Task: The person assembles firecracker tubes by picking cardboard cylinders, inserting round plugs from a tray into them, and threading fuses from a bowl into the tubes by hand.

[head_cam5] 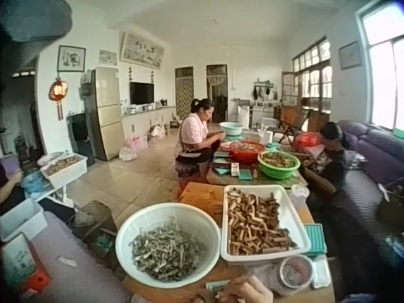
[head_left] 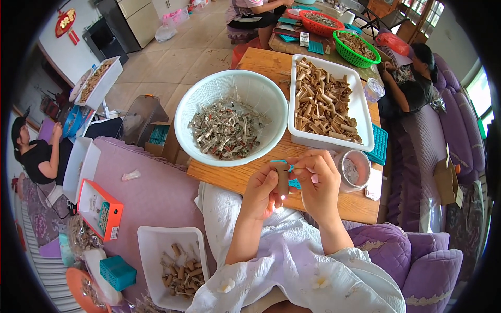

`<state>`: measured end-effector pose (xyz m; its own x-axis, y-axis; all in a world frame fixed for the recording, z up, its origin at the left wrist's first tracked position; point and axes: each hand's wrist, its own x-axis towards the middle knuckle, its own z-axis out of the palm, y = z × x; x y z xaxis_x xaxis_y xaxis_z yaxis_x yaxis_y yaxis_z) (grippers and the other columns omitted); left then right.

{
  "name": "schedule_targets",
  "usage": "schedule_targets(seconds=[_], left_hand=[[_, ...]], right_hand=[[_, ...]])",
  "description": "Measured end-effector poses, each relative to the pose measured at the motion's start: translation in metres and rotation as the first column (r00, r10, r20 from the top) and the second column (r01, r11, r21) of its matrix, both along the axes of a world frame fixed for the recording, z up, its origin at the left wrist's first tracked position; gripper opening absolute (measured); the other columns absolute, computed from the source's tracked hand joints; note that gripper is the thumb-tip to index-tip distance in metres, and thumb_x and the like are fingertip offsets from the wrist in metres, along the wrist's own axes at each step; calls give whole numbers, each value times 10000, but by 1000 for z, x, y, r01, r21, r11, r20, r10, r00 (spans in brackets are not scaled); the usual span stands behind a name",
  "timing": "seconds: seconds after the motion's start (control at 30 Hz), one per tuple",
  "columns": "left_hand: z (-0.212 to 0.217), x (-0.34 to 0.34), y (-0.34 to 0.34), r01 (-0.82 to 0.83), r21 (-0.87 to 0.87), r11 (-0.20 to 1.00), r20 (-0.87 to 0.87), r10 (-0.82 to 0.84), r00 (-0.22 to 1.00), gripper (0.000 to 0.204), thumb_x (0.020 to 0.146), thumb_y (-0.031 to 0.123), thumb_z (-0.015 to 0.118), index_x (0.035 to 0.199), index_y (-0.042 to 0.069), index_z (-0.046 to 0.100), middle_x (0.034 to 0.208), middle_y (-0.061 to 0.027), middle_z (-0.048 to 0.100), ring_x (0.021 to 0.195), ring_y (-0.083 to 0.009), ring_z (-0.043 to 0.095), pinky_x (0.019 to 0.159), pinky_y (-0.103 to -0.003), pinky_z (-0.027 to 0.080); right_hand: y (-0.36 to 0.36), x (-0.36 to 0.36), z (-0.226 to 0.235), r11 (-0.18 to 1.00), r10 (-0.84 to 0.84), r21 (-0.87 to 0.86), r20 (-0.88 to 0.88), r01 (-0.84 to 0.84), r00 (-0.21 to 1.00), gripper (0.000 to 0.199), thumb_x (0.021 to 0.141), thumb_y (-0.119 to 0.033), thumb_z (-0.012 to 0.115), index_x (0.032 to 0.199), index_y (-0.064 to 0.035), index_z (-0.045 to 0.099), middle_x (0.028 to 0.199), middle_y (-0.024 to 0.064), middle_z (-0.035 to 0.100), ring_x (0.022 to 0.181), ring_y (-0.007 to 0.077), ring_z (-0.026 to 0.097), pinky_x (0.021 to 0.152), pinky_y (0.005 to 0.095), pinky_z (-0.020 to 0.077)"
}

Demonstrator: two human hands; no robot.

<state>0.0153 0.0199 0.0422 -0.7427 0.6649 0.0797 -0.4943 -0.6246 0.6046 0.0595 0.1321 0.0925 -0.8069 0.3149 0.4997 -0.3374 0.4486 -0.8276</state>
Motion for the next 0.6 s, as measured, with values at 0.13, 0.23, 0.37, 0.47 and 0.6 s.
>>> schedule_targets(seconds=[0.13,0.23,0.37,0.47,0.6], left_hand=[[-1,2,2,3,-21,1000,30,-2,1000,389,866,300,452,1094,-16,452,843,-93,591,639,-119,607,351,-126,379],[-8,1,0,25,25,999,30,-26,999,353,866,293,454,1055,-5,465,800,-71,585,636,-108,604,353,-137,377],[-5,0,2,-3,-50,999,70,6,998,349,868,297,449,1064,8,464,808,-54,586,628,-105,603,337,-125,382],[-1,-2,1,-11,-138,990,131,30,991,342,870,308,446,1050,19,471,828,-57,594,589,-78,588,316,-121,352],[-19,-9,-2,52,-38,998,144,-46,988,270,878,290,437,951,35,492,751,-32,576,544,-49,552,333,-112,339]], right_hand=[[1,0,0,1000,-19,11,9,19,1000,81,735,74,547,775,11,516,851,94,500,765,184,586,595,251,506],[1,-1,0,999,-28,45,3,28,1000,76,732,59,551,777,7,519,843,101,508,736,189,579,583,261,498],[1,-3,1,985,-36,171,60,26,998,78,726,39,557,782,0,519,828,103,516,694,231,561,571,290,475],[2,-7,1,978,-31,209,111,7,993,71,725,29,557,771,-3,513,812,107,515,673,262,548,561,314,460],[4,-15,-7,984,-9,176,175,-22,985,55,733,16,547,754,-1,500,778,121,507,637,285,536,535,341,443]])
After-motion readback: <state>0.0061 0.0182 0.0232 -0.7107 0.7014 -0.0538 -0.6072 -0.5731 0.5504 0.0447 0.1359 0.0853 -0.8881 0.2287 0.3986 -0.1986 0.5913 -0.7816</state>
